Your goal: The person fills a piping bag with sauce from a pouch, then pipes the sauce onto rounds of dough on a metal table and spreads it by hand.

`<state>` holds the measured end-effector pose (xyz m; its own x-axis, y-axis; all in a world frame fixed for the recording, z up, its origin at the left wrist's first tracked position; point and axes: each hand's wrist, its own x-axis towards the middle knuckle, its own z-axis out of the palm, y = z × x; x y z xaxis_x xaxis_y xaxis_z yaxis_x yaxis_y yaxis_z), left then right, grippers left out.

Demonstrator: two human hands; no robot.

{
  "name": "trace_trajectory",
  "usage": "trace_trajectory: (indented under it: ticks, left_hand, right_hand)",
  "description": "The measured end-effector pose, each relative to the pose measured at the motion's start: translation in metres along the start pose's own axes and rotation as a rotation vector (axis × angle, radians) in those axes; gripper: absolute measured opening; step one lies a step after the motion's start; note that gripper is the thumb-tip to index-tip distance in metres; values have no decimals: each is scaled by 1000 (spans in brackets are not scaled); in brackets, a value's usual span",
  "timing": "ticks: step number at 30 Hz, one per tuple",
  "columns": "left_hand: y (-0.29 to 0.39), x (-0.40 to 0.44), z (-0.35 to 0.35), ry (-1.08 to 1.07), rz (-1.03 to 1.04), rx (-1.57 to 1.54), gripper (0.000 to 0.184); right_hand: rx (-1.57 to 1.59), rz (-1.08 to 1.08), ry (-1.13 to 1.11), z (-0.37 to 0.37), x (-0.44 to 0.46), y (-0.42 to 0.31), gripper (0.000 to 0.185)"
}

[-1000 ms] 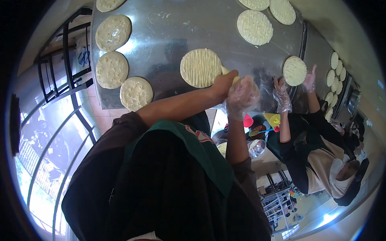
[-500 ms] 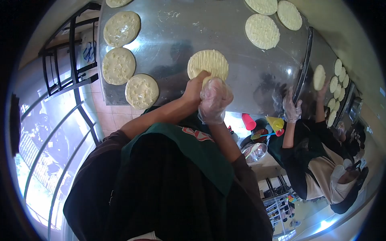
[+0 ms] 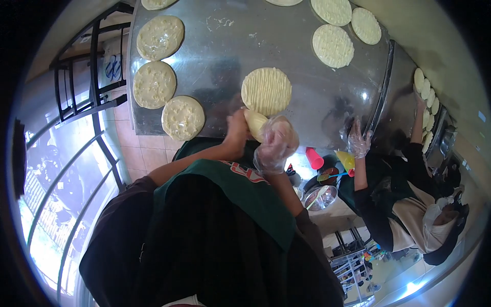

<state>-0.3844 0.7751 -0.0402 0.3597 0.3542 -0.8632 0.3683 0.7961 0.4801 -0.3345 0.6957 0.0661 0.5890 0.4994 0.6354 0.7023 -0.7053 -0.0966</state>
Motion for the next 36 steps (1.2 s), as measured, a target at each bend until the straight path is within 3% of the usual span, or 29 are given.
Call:
trace_trajectory:
  ticks: [2, 4, 7, 10, 13, 16, 19, 21, 22, 23, 24, 26, 29, 30, 32, 34, 36]
  left_hand:
    - [25, 6, -15, 221, 479, 281, 45]
    - [66, 8, -14, 68, 366, 328, 56]
    - [67, 38, 4, -122, 320, 468, 70]
    - [42, 50, 36, -259, 189, 396, 83]
    - [-2, 60, 93, -436, 85, 262, 85]
    - [15, 26, 150, -455, -94, 345, 81]
    - [32, 61, 168, -128, 435, 769, 67]
    - [114, 74, 178, -36, 767, 737, 47]
    - [152, 83, 188, 102, 1107, 645, 42]
    - [188, 108, 199, 254, 1345, 734, 46]
    - [225, 128, 213, 429, 1451, 820, 55]
    - [286, 159, 229, 459, 1282, 1067, 71]
    - [327, 206, 241, 361, 1109, 1272, 83]
    - [329, 201, 243, 344, 1086, 1288, 86]
    - [325, 189, 243, 309, 1035, 1327, 92]
    - [318, 188, 242, 329, 1080, 1415, 94]
    - [306, 180, 234, 311, 1005, 1483, 95]
  right_hand:
    - [205, 166, 75, -2, 10, 4, 5]
    - [641, 412, -1, -14, 19, 12, 3]
    - [1234, 727, 126, -30, 37, 21, 6]
    - [173, 412, 202, -38, 10, 41, 7]
    - [474, 681, 307, -51, 17, 48, 10]
    - [1164, 904, 411, -67, 88, 29, 38]
    - [1122, 852, 422, -74, 86, 44, 39]
    - [1193, 852, 455, -76, 89, 50, 39]
    - [1212, 847, 472, -75, 89, 52, 39]
    - [1229, 842, 489, -74, 88, 56, 39]
    - [1247, 837, 506, -73, 86, 59, 39]
    - [1099, 968, 497, -75, 78, 63, 39]
    - [1141, 949, 495, -69, 88, 73, 39]
    - [1198, 906, 497, -67, 92, 77, 38]
    - [810, 982, 519, -60, 77, 90, 39]
    - [697, 1042, 541, -58, 75, 99, 39]
    - [919, 1027, 509, -60, 81, 106, 40]
